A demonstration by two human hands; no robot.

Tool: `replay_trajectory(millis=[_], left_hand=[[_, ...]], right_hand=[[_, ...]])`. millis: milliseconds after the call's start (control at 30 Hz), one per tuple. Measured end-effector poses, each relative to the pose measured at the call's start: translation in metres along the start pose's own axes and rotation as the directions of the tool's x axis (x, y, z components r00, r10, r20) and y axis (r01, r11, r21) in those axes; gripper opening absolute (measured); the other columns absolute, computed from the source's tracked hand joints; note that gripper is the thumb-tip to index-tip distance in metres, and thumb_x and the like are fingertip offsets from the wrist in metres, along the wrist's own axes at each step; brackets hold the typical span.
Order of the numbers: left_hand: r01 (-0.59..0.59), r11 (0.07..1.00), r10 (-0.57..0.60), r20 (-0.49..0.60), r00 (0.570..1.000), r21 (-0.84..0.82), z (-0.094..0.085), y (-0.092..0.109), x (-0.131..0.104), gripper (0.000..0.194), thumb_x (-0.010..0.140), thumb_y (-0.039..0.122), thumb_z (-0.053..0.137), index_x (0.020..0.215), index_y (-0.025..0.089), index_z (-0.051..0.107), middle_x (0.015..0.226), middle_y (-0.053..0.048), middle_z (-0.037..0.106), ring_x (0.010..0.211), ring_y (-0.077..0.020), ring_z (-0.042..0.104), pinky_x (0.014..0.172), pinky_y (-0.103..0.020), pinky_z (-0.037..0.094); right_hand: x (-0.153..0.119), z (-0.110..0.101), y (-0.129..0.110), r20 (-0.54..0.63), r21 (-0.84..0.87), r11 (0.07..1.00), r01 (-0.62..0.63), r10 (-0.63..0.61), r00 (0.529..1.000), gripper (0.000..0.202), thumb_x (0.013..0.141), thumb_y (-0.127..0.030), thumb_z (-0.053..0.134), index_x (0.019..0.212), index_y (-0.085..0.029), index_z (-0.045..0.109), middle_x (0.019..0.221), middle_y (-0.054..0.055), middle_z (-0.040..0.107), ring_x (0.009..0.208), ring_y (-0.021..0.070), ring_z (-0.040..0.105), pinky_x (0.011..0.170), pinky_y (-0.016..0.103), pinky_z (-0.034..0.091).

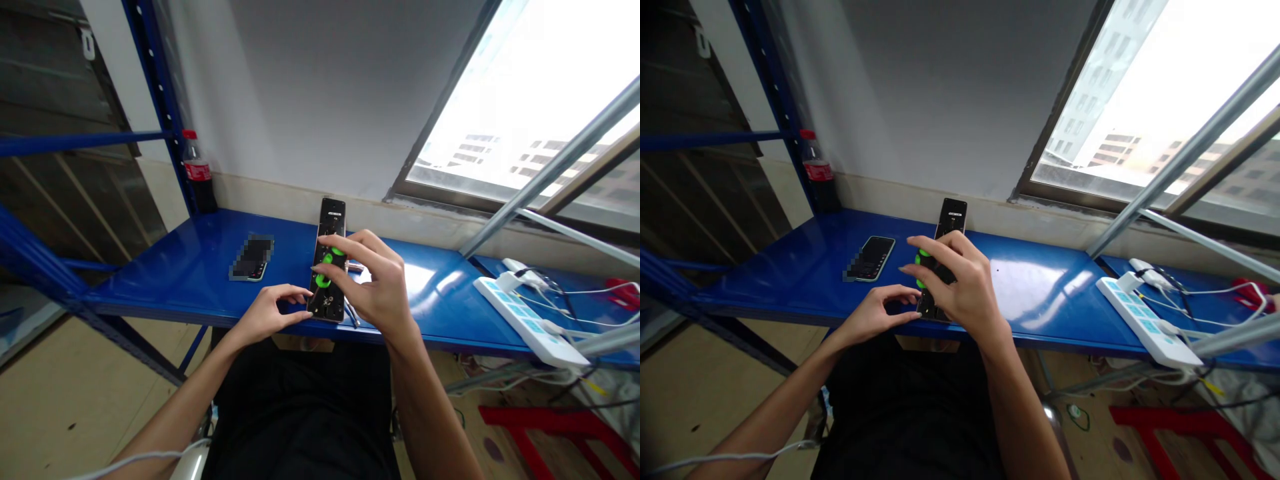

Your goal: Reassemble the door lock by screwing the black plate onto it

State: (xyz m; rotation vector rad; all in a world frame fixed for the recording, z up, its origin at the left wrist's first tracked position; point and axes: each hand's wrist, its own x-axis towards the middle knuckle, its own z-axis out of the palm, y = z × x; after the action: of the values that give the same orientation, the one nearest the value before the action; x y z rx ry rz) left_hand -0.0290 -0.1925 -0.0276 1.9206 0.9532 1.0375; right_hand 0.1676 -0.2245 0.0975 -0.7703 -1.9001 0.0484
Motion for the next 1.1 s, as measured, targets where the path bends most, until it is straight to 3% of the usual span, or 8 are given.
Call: replay_trajectory(millis=[67,233,433,633,767,867,1033,1100], left_hand=[[0.004,1.000,-0.004,0.007,1.000,0.003,-0.0005,-0.0005,0.0003,0.035,0.080,0.037,0.081,0.111,0.022,0.075,0.099,-0.002,0.076,0.092,-0.0193,0.071,0.088,-0.030,0.056],[0.008,1.000,-0.009,0.014,1.000,0.018,-0.0023,-0.0017,0.0011,0.037,0.080,0.041,0.081,0.111,0.022,0.074,0.098,-0.002,0.076,0.091,-0.0194,0.070,0.087,-0.030,0.056],[0.015,0.999,-0.016,0.021,1.000,0.031,-0.0031,-0.0022,0.0015,0.038,0.080,0.041,0.081,0.113,0.024,0.074,0.100,-0.002,0.076,0.093,-0.0195,0.070,0.088,-0.031,0.056],[0.017,0.999,-0.017,0.021,1.000,0.040,-0.0026,-0.0030,0.0013,0.038,0.080,0.040,0.081,0.114,0.024,0.074,0.100,-0.002,0.075,0.092,-0.0189,0.070,0.089,-0.031,0.056],[0.020,0.999,-0.021,0.019,1.000,0.049,-0.0034,-0.0026,0.0010,0.038,0.080,0.039,0.081,0.114,0.024,0.074,0.101,-0.002,0.075,0.093,-0.0193,0.070,0.089,-0.031,0.056],[0.026,0.999,-0.027,0.021,0.999,0.047,-0.0037,-0.0015,0.0009,0.037,0.080,0.039,0.081,0.112,0.023,0.074,0.101,-0.002,0.075,0.094,-0.0195,0.070,0.090,-0.032,0.056],[0.021,0.999,-0.022,0.018,1.000,0.047,-0.0023,-0.0012,0.0013,0.039,0.080,0.042,0.080,0.113,0.022,0.073,0.101,-0.004,0.075,0.093,-0.0208,0.070,0.090,-0.034,0.057],[0.016,0.999,-0.017,0.015,1.000,0.048,-0.0015,-0.0014,0.0010,0.039,0.080,0.042,0.080,0.112,0.022,0.073,0.100,-0.004,0.075,0.093,-0.0211,0.070,0.090,-0.034,0.057]], right_hand=[[-0.0001,-0.0004,0.0030,-0.019,-0.053,0.999,-0.005,0.004,1.000,0.030,0.086,-0.029,0.076,0.115,-0.023,0.074,0.088,0.002,0.063,0.078,0.0143,0.061,0.072,0.030,0.057],[0.0019,-0.0027,0.0062,0.209,0.123,0.992,-0.033,0.007,0.978,0.046,0.101,-0.017,0.048,0.146,-0.027,0.051,0.138,0.009,0.063,0.119,0.0190,0.063,0.093,0.036,0.056],[0.0046,-0.0013,0.0110,-0.017,-0.030,0.999,0.021,-0.022,1.000,0.028,0.085,-0.027,0.077,0.113,-0.025,0.073,0.087,0.001,0.062,0.078,0.0146,0.060,0.071,0.031,0.056],[0.0029,-0.0059,0.0103,0.171,0.116,0.993,-0.001,-0.019,0.985,0.045,0.101,-0.014,0.045,0.144,-0.026,0.052,0.139,0.010,0.061,0.124,0.0193,0.061,0.103,0.040,0.052],[0.0014,-0.0039,0.0107,0.081,0.112,0.994,0.006,-0.015,0.997,0.033,0.094,-0.022,0.065,0.126,-0.026,0.068,0.110,0.005,0.072,0.095,0.0159,0.068,0.083,0.032,0.059],[0.0016,-0.0033,0.0107,0.016,0.015,1.000,0.023,-0.023,1.000,0.032,0.087,-0.031,0.075,0.118,-0.024,0.072,0.093,0.003,0.064,0.082,0.0145,0.062,0.071,0.030,0.057],[-0.0002,-0.0077,0.0060,0.186,0.139,0.990,0.020,-0.045,0.981,0.045,0.101,-0.013,0.046,0.143,-0.025,0.053,0.138,0.010,0.062,0.126,0.0184,0.060,0.106,0.039,0.051],[-0.0017,-0.0067,0.0036,0.169,0.183,0.982,0.043,-0.075,0.983,0.044,0.098,-0.011,0.052,0.140,-0.025,0.057,0.134,0.008,0.066,0.122,0.0175,0.063,0.105,0.037,0.052]])
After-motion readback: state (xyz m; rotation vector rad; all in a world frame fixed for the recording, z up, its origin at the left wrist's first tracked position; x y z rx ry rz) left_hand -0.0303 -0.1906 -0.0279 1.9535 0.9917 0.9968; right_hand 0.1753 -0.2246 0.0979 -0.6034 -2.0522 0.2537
